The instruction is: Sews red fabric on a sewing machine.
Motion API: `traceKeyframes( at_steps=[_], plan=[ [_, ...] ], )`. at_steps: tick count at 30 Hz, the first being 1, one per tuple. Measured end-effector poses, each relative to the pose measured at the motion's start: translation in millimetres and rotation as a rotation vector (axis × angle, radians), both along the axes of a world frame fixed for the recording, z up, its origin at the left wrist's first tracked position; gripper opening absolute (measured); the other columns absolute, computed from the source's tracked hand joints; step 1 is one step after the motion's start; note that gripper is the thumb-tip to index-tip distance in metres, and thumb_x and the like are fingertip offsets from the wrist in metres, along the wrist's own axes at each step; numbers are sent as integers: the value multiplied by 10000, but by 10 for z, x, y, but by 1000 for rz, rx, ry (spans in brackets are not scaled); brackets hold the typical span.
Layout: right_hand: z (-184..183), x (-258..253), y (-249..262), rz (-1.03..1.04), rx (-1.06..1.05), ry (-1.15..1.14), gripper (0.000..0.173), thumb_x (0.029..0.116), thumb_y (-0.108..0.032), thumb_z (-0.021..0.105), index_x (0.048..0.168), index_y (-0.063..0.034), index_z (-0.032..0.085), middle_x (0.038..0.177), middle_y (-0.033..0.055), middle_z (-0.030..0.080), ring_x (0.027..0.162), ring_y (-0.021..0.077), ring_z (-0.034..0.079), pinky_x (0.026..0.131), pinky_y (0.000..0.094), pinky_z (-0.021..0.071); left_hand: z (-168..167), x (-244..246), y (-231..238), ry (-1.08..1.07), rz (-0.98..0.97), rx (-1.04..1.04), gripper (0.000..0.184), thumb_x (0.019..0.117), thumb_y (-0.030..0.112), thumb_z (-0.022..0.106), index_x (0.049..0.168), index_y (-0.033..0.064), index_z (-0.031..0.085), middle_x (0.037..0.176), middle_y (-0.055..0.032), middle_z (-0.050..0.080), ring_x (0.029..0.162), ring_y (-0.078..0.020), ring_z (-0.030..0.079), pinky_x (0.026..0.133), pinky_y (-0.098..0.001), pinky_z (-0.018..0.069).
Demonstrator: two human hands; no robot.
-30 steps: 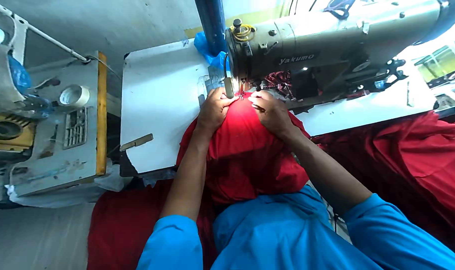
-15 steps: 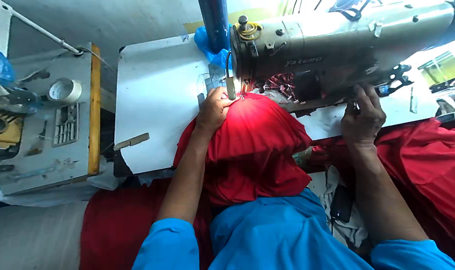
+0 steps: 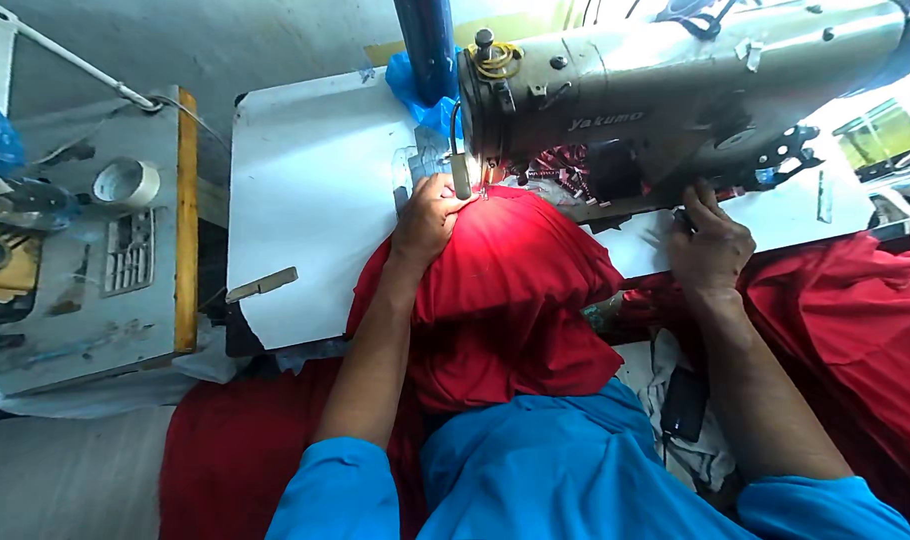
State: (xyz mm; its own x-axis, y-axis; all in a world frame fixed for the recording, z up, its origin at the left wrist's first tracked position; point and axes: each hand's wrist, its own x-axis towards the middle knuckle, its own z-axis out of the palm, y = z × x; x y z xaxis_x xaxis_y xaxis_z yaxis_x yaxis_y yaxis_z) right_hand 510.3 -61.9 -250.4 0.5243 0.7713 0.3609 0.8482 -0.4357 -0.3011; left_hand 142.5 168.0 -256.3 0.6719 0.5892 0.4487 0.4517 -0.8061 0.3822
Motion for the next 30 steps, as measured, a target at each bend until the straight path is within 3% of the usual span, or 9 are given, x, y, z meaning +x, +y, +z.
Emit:
traceKeyframes(
  at_steps=[30],
  plan=[
    [-33, 19, -2, -16, -19, -28, 478, 999, -157, 525, 1473, -162, 595, 1552, 66, 536, 1101, 431, 692, 782, 690, 524, -12, -24, -17, -13, -38, 7, 368, 985, 88, 539, 1185, 272, 787, 1239, -56, 659, 1126, -221, 592, 1004, -376, 477]
  ],
)
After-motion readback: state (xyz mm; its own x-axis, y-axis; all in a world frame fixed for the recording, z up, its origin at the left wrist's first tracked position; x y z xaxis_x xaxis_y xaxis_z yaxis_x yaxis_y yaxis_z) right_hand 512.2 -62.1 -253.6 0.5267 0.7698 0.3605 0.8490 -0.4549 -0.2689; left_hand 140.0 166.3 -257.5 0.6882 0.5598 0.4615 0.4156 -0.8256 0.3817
